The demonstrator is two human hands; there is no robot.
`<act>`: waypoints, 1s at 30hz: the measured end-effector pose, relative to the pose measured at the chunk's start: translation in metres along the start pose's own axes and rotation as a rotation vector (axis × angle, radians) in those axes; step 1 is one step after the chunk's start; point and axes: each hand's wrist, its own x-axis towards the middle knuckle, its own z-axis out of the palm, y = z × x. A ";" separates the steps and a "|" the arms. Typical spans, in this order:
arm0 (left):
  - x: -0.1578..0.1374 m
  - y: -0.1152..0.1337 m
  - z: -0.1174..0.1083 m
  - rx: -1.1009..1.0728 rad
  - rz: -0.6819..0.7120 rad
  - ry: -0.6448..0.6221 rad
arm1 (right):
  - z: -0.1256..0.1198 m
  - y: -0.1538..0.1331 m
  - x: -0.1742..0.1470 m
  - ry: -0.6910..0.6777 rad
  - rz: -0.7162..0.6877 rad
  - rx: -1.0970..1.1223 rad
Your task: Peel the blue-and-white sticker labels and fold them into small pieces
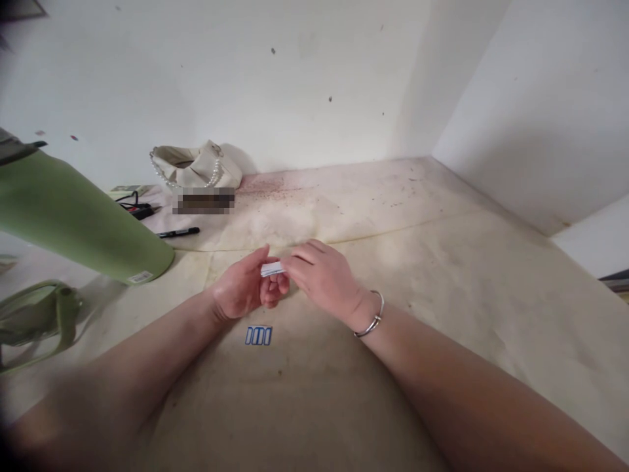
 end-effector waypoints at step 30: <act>0.003 -0.016 0.008 0.391 0.610 0.504 | 0.011 -0.006 0.002 -0.085 0.591 0.716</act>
